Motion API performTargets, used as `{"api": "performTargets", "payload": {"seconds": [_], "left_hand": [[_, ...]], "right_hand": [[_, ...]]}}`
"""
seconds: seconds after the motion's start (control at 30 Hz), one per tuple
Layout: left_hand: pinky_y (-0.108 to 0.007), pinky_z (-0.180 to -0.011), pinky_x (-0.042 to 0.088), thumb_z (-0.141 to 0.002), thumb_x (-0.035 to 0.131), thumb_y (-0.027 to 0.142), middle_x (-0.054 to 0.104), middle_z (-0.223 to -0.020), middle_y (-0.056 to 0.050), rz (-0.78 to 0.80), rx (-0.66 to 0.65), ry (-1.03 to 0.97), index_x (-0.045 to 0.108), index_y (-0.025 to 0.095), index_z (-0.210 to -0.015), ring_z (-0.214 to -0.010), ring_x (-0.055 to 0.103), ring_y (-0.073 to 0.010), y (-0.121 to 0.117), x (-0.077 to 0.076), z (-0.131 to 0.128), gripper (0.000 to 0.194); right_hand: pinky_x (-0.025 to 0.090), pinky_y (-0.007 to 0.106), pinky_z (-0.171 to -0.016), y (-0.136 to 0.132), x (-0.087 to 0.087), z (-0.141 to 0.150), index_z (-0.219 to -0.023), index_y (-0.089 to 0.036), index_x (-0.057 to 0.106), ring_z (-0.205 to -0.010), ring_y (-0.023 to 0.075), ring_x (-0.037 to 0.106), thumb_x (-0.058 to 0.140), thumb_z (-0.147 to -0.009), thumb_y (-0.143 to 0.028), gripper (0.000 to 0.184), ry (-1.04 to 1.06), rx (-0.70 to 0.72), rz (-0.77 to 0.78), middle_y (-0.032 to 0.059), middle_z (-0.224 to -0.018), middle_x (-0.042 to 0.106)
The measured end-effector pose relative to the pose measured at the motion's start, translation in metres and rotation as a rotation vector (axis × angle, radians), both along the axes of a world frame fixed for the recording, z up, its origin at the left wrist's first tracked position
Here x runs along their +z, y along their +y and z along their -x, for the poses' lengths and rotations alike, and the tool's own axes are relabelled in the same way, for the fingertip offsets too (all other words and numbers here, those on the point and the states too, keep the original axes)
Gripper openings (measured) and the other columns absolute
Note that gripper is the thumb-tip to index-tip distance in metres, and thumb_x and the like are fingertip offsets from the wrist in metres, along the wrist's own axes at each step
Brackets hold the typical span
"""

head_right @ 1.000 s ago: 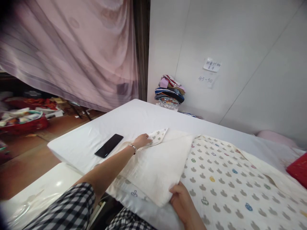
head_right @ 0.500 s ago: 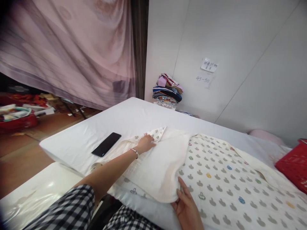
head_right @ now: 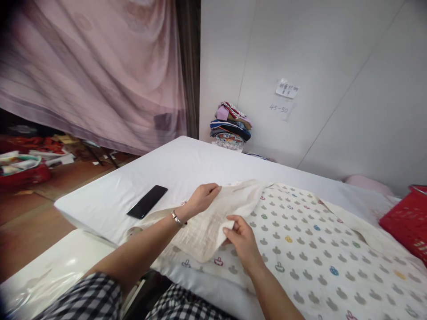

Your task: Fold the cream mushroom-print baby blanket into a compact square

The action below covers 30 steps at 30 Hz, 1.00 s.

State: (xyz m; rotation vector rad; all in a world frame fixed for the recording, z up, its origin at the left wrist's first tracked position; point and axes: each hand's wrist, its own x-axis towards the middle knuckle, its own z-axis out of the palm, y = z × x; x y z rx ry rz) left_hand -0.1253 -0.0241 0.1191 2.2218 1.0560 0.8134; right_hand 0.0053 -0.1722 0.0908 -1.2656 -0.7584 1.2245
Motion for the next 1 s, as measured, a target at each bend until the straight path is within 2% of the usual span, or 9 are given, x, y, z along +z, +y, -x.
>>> {"api": "performTargets", "payload": {"seconds": [0.1, 0.2, 0.37, 0.53, 0.63, 0.73, 0.83, 1.0], "left_hand": [[-0.024, -0.053, 0.030, -0.090, 0.036, 0.040, 0.048, -0.056, 0.003, 0.007, -0.059, 0.001, 0.055, 0.019, -0.065, -0.055, 0.042, -0.0108, -0.022, 0.002, 0.002, 0.038], [-0.024, -0.055, 0.032, -0.089, 0.038, 0.037, 0.050, -0.058, 0.003, 0.044, -0.066, -0.007, 0.056, 0.019, -0.066, -0.057, 0.045, -0.0110, -0.035, -0.002, 0.009, 0.034], [-0.023, -0.067, 0.039, -0.090, 0.041, 0.032, 0.059, -0.072, 0.000, 0.008, -0.094, -0.083, 0.060, 0.019, -0.071, -0.071, 0.053, -0.0123, -0.045, -0.010, 0.020, 0.030], [-0.024, -0.072, 0.041, -0.094, 0.037, 0.031, 0.060, -0.080, -0.002, -0.138, -0.059, -0.013, 0.063, 0.020, -0.083, -0.079, 0.055, -0.0136, -0.056, -0.017, 0.022, 0.030], [-0.025, -0.074, 0.043, -0.095, 0.035, 0.033, 0.060, -0.085, -0.003, -0.156, -0.060, 0.013, 0.064, 0.021, -0.089, -0.082, 0.057, -0.0142, -0.064, -0.017, 0.025, 0.031], [-0.027, -0.077, 0.045, -0.091, 0.044, 0.041, 0.060, -0.098, -0.004, -0.153, -0.051, 0.034, 0.061, 0.023, -0.105, -0.088, 0.058, -0.0162, -0.072, -0.015, 0.028, 0.029], [-0.029, -0.080, 0.047, -0.082, 0.057, 0.048, 0.058, -0.107, -0.005, -0.177, -0.048, 0.048, 0.055, 0.023, -0.114, -0.094, 0.058, -0.0186, -0.078, -0.016, 0.030, 0.041], [-0.027, -0.077, 0.049, -0.085, 0.054, 0.034, 0.057, -0.107, -0.004, -0.189, 0.017, 0.088, 0.055, 0.024, -0.112, -0.093, 0.059, -0.0169, -0.081, -0.020, 0.027, 0.028]], "right_hand": [[0.054, 0.031, -0.060, 0.021, 0.005, 0.014, -0.094, -0.020, 0.060, -0.057, 0.0138, 0.059, 0.077, -0.063, -0.032, 0.037, 0.094, 0.024, -0.048, -0.0081, -0.058, 0.050], [0.054, 0.031, -0.060, 0.030, 0.003, 0.022, -0.093, -0.021, 0.058, -0.053, 0.0133, 0.061, 0.078, -0.062, -0.028, 0.038, 0.202, -0.006, -0.081, -0.0105, -0.056, 0.044], [0.054, 0.030, -0.061, 0.028, 0.001, 0.026, -0.094, -0.021, 0.056, -0.061, 0.0157, 0.064, 0.077, -0.063, -0.024, 0.037, 0.258, -0.024, -0.101, -0.0096, -0.059, 0.047], [0.052, 0.028, -0.059, 0.026, 0.001, 0.025, -0.093, -0.022, 0.054, -0.059, 0.0137, 0.062, 0.076, -0.063, -0.025, 0.037, 0.215, -0.066, -0.116, -0.0099, -0.060, 0.047], [0.050, 0.027, -0.057, 0.026, 0.002, 0.025, -0.093, -0.022, 0.052, -0.056, 0.0118, 0.059, 0.074, -0.066, -0.024, 0.035, 0.192, -0.074, -0.136, -0.0101, -0.059, 0.047], [0.047, 0.023, -0.057, 0.026, 0.004, 0.024, -0.094, -0.023, 0.051, -0.057, 0.0101, 0.056, 0.070, -0.069, -0.021, 0.031, 0.186, -0.072, -0.155, -0.0099, -0.058, 0.049], [0.044, 0.022, -0.054, 0.024, 0.005, 0.022, -0.097, -0.023, 0.050, -0.059, 0.0115, 0.058, 0.067, -0.070, -0.022, 0.032, 0.173, -0.045, -0.147, -0.0070, -0.064, 0.058], [0.049, 0.028, -0.065, 0.023, 0.004, 0.019, -0.110, -0.023, 0.049, -0.075, 0.0172, 0.064, 0.068, -0.070, -0.026, 0.044, 0.171, -0.006, -0.139, -0.0012, -0.082, 0.067]]}}
